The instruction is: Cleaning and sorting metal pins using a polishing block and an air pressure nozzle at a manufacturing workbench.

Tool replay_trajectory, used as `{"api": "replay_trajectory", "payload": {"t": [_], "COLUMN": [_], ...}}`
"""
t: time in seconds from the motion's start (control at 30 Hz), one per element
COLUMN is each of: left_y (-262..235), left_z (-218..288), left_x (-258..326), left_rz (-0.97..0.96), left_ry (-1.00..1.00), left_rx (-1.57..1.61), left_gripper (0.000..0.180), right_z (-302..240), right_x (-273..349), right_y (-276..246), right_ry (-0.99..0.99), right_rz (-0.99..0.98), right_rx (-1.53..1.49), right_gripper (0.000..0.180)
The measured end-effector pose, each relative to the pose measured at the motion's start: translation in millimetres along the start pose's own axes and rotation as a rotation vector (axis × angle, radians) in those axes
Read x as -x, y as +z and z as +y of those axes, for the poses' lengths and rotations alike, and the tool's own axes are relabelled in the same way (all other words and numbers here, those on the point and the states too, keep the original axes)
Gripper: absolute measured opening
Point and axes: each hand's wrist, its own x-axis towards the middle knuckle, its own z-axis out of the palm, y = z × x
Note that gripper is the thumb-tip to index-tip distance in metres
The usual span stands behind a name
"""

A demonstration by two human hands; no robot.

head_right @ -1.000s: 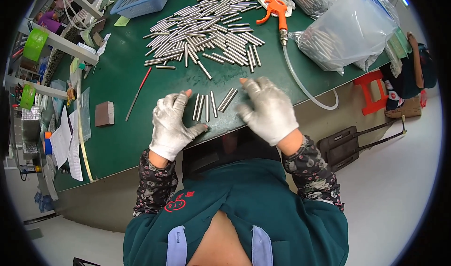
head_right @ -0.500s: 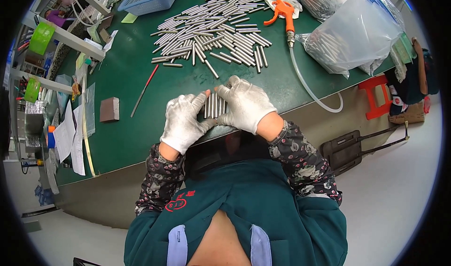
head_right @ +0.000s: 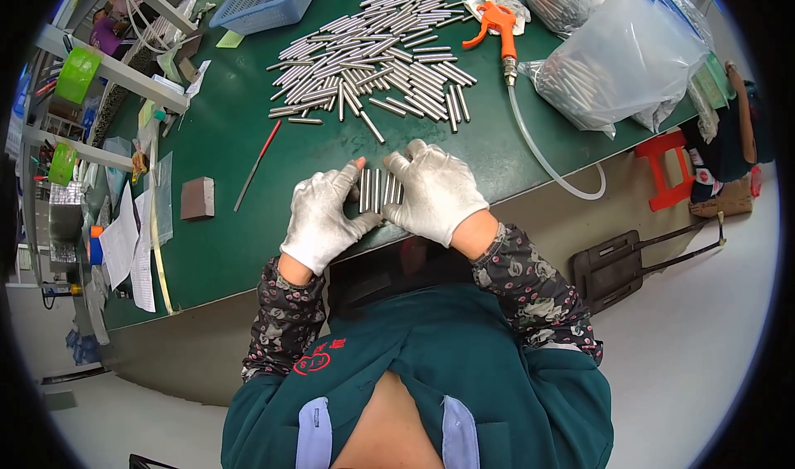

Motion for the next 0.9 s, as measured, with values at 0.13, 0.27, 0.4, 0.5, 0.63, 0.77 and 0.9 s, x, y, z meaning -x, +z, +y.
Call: {"api": "replay_trajectory", "payload": {"t": [0.13, 0.27, 0.4, 0.5, 0.63, 0.77, 0.9], "left_y": [0, -3, -4, -7, -15, -12, -2], "left_z": [-5, -16, -18, -22, -26, -23, -12], "left_x": [1, -4, -8, -7, -2, -1, -7], "left_rz": [0.056, 0.158, 0.120, 0.100, 0.086, 0.070, 0.120], "left_ry": [0.017, 0.152, 0.267, 0.295, 0.272, 0.062, -0.077], "left_rx": [0.039, 0.073, 0.035, 0.036, 0.008, -0.095, -0.198], "left_gripper": [0.044, 0.025, 0.031, 0.033, 0.032, 0.025, 0.021], "right_z": [8, 24, 26, 28, 21, 7, -9], "right_x": [5, -1, -5, -3, 2, 7, 1], "right_y": [-6, -10, -9, -14, -24, -7, 3], "right_ry": [-0.023, -0.240, -0.368, -0.371, -0.165, 0.088, 0.120], "right_rz": [0.023, 0.013, 0.009, 0.059, 0.002, 0.053, 0.080], "right_rx": [-0.044, -0.078, 0.002, 0.060, 0.147, 0.105, 0.065], "right_gripper": [0.050, 0.033, 0.024, 0.020, 0.014, 0.021, 0.025]}}
